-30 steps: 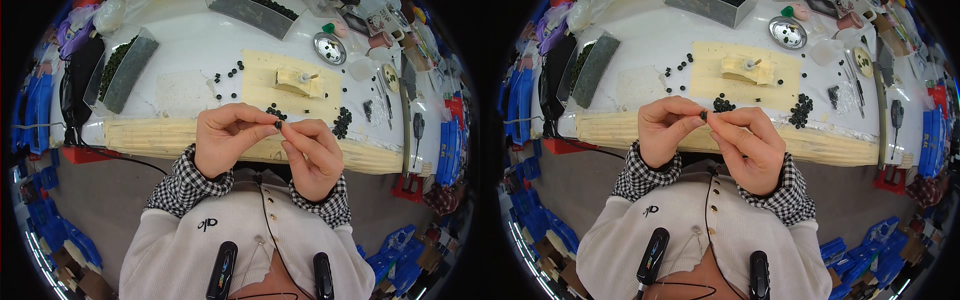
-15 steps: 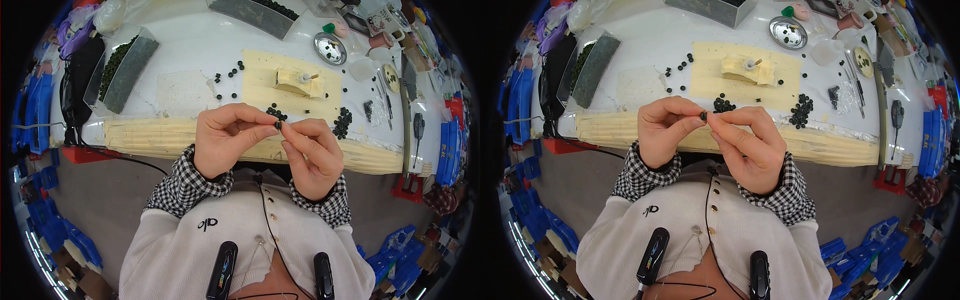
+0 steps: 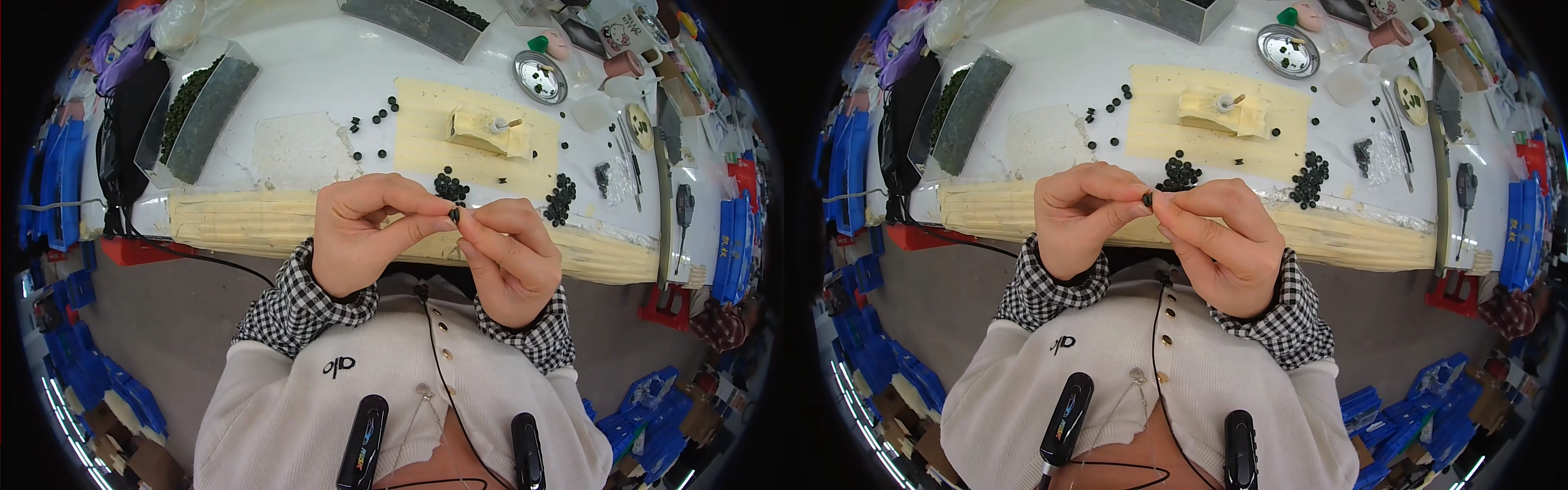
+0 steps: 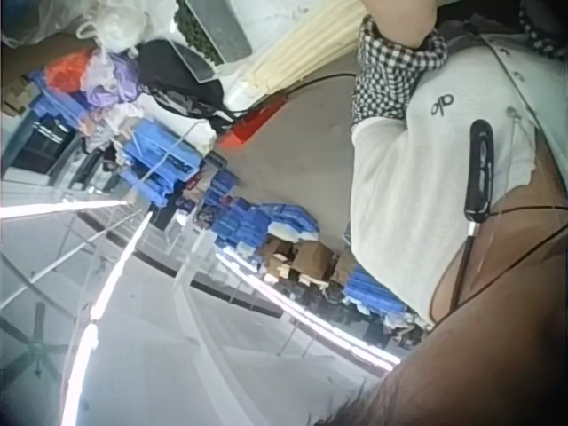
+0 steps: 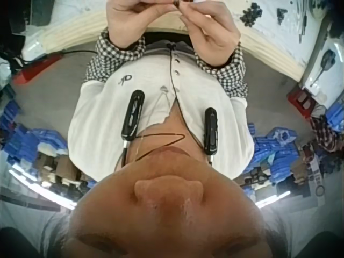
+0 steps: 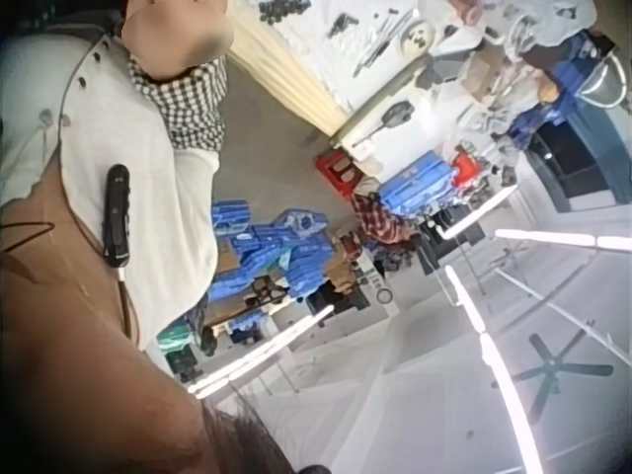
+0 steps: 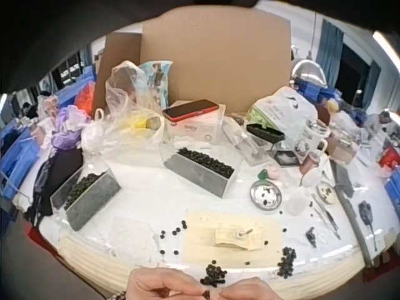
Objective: Manually assembling small black plastic components at a factory workstation.
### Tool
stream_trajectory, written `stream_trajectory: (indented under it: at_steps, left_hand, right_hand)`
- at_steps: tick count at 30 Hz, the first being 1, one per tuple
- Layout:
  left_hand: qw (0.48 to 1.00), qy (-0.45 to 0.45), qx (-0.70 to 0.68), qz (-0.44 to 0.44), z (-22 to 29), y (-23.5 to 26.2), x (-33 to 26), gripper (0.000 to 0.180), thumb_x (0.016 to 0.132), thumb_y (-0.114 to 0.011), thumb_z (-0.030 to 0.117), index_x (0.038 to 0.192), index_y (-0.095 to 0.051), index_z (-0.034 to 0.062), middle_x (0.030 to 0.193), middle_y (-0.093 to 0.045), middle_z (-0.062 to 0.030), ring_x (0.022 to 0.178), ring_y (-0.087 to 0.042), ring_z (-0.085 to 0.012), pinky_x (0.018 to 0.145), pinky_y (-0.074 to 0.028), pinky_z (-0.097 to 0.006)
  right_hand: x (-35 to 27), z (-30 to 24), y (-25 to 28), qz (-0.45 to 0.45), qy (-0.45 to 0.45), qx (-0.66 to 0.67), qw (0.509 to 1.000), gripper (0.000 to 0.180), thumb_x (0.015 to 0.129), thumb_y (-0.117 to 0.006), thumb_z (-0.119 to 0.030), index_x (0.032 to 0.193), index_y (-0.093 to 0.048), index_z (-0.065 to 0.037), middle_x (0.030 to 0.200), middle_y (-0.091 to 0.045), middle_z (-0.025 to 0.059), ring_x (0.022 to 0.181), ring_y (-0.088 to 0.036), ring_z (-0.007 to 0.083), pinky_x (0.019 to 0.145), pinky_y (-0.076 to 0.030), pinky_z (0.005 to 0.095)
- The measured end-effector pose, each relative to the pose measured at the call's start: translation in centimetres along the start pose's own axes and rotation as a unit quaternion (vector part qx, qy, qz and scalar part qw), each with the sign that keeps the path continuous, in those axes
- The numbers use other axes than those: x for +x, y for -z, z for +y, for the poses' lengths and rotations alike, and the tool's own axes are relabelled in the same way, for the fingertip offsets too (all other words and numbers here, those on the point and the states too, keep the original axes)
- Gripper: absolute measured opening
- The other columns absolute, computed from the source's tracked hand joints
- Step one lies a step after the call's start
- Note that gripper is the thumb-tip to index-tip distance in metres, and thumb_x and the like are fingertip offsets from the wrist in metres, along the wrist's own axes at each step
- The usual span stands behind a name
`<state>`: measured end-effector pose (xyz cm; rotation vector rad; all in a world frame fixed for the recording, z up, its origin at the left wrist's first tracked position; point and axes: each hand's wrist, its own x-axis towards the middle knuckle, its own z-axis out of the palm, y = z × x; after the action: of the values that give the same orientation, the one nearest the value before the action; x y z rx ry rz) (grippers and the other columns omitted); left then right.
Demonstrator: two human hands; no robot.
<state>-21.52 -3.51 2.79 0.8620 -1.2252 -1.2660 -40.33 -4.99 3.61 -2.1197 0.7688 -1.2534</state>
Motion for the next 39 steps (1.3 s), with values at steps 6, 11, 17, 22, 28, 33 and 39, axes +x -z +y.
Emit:
stream_trajectory:
  at_steps: [6,11,17,22,28,33,39]
  left_hand:
    - [1.0,0.0,0.004,-0.003,-0.02,-0.08,-0.19,0.014,0.076,-0.068,-0.007,0.089,-0.068,-0.0026,0.086,-0.068,-0.0128,0.08,-0.065,-0.0155,0.074,-0.05,-0.025]
    - [1.0,0.001,0.009,-0.012,-0.01,0.01,-0.24,0.015,0.076,-0.067,-0.007,0.09,-0.069,-0.0017,0.086,-0.068,-0.0128,0.08,-0.065,-0.0156,0.074,-0.05,-0.025]
    - [1.0,0.009,-0.005,-0.009,0.05,0.09,0.06,0.014,0.077,-0.066,-0.008,0.09,-0.068,-0.0033,0.087,-0.068,-0.0131,0.08,-0.064,-0.0155,0.074,-0.05,-0.025]
    - [0.999,0.011,-0.032,-0.012,0.16,0.07,0.43,0.015,0.077,-0.066,-0.009,0.091,-0.067,-0.0053,0.088,-0.067,-0.0134,0.081,-0.064,-0.0145,0.074,-0.05,-0.024]
    - [0.999,0.013,-0.041,-0.012,-0.05,0.1,0.37,0.015,0.078,-0.066,-0.008,0.093,-0.067,-0.0058,0.089,-0.067,-0.0136,0.082,-0.064,-0.0147,0.073,-0.051,-0.023]
    - [0.999,0.014,-0.048,-0.014,0.0,0.08,0.49,0.016,0.078,-0.065,-0.009,0.093,-0.067,-0.0064,0.089,-0.067,-0.0142,0.083,-0.065,-0.0154,0.075,-0.052,-0.024]
    - [0.999,0.012,-0.045,-0.012,0.12,0.05,0.52,0.015,0.077,-0.065,-0.009,0.093,-0.067,-0.0063,0.09,-0.067,-0.0147,0.083,-0.065,-0.0159,0.075,-0.052,-0.024]
  right_hand:
    - [-0.17,0.03,0.08,-0.007,0.017,0.0,1.0,0.034,0.07,-0.069,0.009,0.103,-0.067,0.0,0.092,-0.061,0.0081,0.078,-0.058,0.0206,0.067,-0.048,0.0287]
    - [-0.31,0.06,0.13,-0.012,0.025,-0.008,1.0,0.033,0.07,-0.07,0.009,0.102,-0.067,0.0,0.092,-0.061,0.0084,0.078,-0.058,0.0207,0.067,-0.048,0.0291]
    - [-0.23,0.17,-0.01,-0.01,0.023,-0.008,1.0,0.035,0.07,-0.07,0.009,0.104,-0.066,-0.001,0.094,-0.061,0.0082,0.079,-0.058,0.0203,0.067,-0.048,0.029]
    - [-0.02,0.08,-0.1,0.003,0.018,-0.013,1.0,0.036,0.071,-0.069,0.008,0.106,-0.066,-0.003,0.095,-0.061,0.0077,0.08,-0.058,0.0197,0.068,-0.048,0.0282]
    - [-0.01,0.0,-0.14,0.005,0.004,-0.016,1.0,0.037,0.072,-0.068,0.008,0.107,-0.066,-0.003,0.095,-0.061,0.0078,0.081,-0.058,0.0195,0.068,-0.048,0.0275]
    - [-0.01,0.07,-0.12,0.005,0.002,-0.01,1.0,0.038,0.072,-0.068,0.008,0.108,-0.066,-0.003,0.095,-0.061,0.0082,0.08,-0.058,0.0196,0.069,-0.048,0.0274]
    - [-0.02,0.15,-0.17,0.008,0.004,-0.011,1.0,0.038,0.071,-0.068,0.008,0.107,-0.066,-0.003,0.094,-0.062,0.0083,0.08,-0.058,0.0198,0.068,-0.048,0.0276]
